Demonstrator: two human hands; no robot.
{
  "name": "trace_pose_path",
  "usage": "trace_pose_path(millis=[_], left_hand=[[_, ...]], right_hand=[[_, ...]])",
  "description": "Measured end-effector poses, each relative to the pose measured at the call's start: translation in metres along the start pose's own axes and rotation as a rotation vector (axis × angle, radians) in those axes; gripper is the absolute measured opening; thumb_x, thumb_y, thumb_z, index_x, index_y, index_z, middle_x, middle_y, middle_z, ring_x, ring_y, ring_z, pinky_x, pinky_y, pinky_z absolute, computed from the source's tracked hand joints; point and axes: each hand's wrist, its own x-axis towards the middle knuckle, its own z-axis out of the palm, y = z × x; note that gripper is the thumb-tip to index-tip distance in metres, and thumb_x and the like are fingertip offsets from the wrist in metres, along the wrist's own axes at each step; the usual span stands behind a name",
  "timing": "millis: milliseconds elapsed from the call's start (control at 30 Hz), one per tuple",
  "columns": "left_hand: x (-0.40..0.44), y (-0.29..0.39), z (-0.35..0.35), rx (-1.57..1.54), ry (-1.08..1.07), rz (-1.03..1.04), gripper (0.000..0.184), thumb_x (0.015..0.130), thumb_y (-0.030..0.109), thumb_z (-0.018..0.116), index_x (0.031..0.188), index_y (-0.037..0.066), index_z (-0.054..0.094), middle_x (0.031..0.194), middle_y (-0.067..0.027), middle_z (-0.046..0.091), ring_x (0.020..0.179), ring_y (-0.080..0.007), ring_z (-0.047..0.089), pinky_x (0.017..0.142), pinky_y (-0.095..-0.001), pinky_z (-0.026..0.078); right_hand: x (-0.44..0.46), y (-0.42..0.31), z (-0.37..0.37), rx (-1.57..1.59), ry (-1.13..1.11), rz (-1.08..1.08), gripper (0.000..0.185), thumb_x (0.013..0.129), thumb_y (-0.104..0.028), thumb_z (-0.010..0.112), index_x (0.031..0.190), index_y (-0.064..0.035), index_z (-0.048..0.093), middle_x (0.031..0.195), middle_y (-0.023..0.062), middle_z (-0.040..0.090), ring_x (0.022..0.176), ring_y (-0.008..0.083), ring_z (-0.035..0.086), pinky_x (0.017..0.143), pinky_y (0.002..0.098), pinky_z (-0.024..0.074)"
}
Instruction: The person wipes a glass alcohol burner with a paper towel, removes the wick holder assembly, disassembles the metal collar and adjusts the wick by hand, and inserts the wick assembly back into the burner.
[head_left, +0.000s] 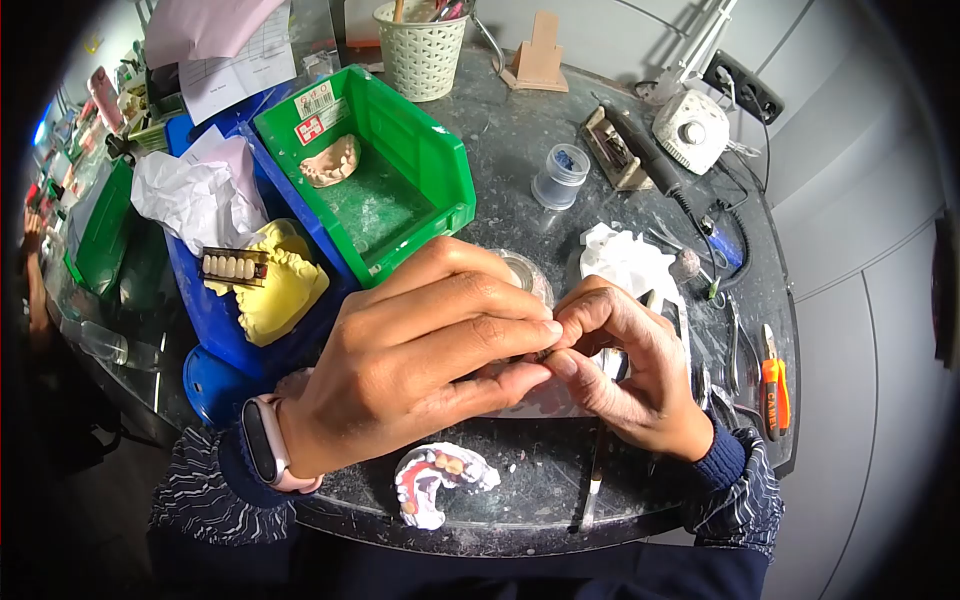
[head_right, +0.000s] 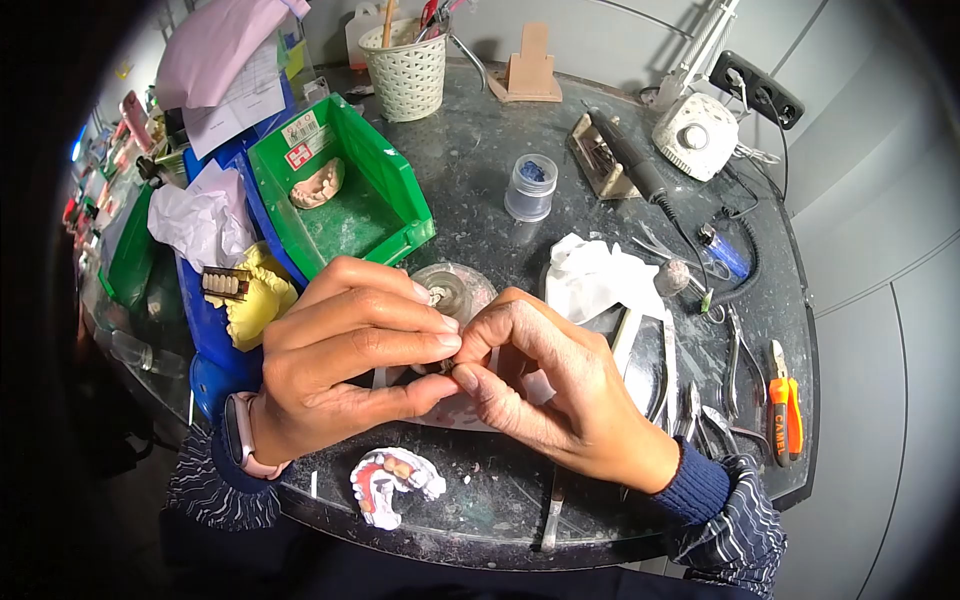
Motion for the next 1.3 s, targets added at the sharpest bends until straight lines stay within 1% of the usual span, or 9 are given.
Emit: trace_pose_path(millis=[100, 267, 367, 667, 767, 900, 967, 1167, 1300], left_hand=[[0.001, 0.003, 0.002, 0.022, 0.015, -0.016, 0.026, 0.062, 0.008, 0.083, 0.086, 0.008, 0.071, 0.091, -0.0039, 0.070, 0.092, -0.0238, 0.062, 0.081, -0.0360, 0.051], [0.001, 0.004, 0.003, 0.088, 0.027, -0.014, 0.022, 0.063, 0.014, 0.083, 0.078, 0.010, 0.068, 0.089, -0.0027, 0.068, 0.094, -0.0253, 0.061, 0.086, -0.0413, 0.049], [0.002, 0.006, 0.006, 0.117, 0.042, -0.021, 0.022, 0.063, 0.016, 0.083, 0.076, 0.010, 0.065, 0.088, -0.0022, 0.066, 0.093, -0.0266, 0.061, 0.085, -0.0409, 0.049], [0.000, 0.002, 0.009, 0.007, 0.033, -0.052, 0.024, 0.065, 0.011, 0.081, 0.081, 0.008, 0.063, 0.088, -0.0054, 0.067, 0.087, -0.0280, 0.063, 0.077, -0.0387, 0.051], [0.000, 0.004, 0.006, -0.016, 0.002, -0.098, 0.023, 0.066, 0.010, 0.079, 0.083, 0.009, 0.063, 0.090, -0.0054, 0.069, 0.089, -0.0285, 0.064, 0.083, -0.0422, 0.051], [-0.001, 0.007, 0.004, 0.109, -0.021, -0.104, 0.021, 0.067, 0.010, 0.077, 0.086, 0.011, 0.066, 0.095, -0.0033, 0.071, 0.097, -0.0294, 0.064, 0.096, -0.0507, 0.043], [-0.002, 0.005, 0.007, 0.160, -0.009, -0.088, 0.020, 0.069, 0.012, 0.075, 0.087, 0.012, 0.067, 0.098, -0.0022, 0.071, 0.103, -0.0299, 0.063, 0.103, -0.0563, 0.035], [0.000, 0.009, 0.007, 0.424, -0.011, -0.037, 0.015, 0.074, 0.023, 0.070, 0.086, 0.014, 0.069, 0.107, -0.0026, 0.069, 0.114, -0.0287, 0.057, 0.111, -0.0625, 0.014], [0.001, 0.012, 0.003, 0.440, -0.031, -0.053, 0.016, 0.074, 0.024, 0.070, 0.086, 0.014, 0.070, 0.109, -0.0030, 0.068, 0.114, -0.0284, 0.056, 0.111, -0.0620, 0.014]], right_hand=[[-0.001, -0.001, 0.000, 0.101, -0.033, 0.115, 0.015, 0.091, -0.012, 0.064, 0.095, -0.0003, 0.056, 0.084, 0.0033, 0.054, 0.069, 0.0073, 0.051, 0.061, 0.0224, 0.0424], [-0.003, -0.002, 0.005, 0.145, -0.023, 0.148, 0.019, 0.092, -0.017, 0.063, 0.095, -0.0008, 0.054, 0.083, 0.0030, 0.052, 0.071, 0.0076, 0.050, 0.063, 0.0231, 0.0426], [-0.004, -0.003, 0.006, 0.163, -0.020, 0.163, 0.020, 0.092, -0.019, 0.063, 0.095, -0.0011, 0.052, 0.083, 0.0028, 0.051, 0.072, 0.0074, 0.050, 0.064, 0.0231, 0.0426], [-0.005, -0.007, 0.009, 0.334, 0.023, 0.243, 0.017, 0.094, -0.016, 0.060, 0.094, -0.0010, 0.052, 0.086, 0.0013, 0.051, 0.075, 0.0063, 0.049, 0.067, 0.0219, 0.0421], [-0.005, -0.007, 0.009, 0.362, 0.036, 0.247, 0.016, 0.095, -0.016, 0.058, 0.094, -0.0014, 0.052, 0.087, 0.0003, 0.050, 0.078, 0.0058, 0.048, 0.069, 0.0213, 0.0416], [-0.004, 0.001, 0.006, 0.263, 0.016, 0.147, 0.015, 0.096, -0.016, 0.056, 0.096, -0.0019, 0.051, 0.088, -0.0001, 0.050, 0.080, 0.0054, 0.048, 0.071, 0.0213, 0.0419], [-0.005, -0.005, 0.008, 0.360, 0.034, 0.238, 0.016, 0.096, -0.017, 0.056, 0.096, -0.0020, 0.051, 0.089, 0.0002, 0.051, 0.081, 0.0053, 0.049, 0.072, 0.0215, 0.0422], [-0.005, -0.011, 0.006, 0.475, 0.067, 0.337, 0.016, 0.096, -0.017, 0.056, 0.098, -0.0021, 0.050, 0.090, 0.0004, 0.051, 0.082, 0.0053, 0.050, 0.074, 0.0214, 0.0428], [-0.005, -0.010, 0.006, 0.483, 0.067, 0.315, 0.016, 0.096, -0.017, 0.056, 0.098, -0.0018, 0.051, 0.091, 0.0006, 0.051, 0.083, 0.0055, 0.050, 0.074, 0.0213, 0.0427]])
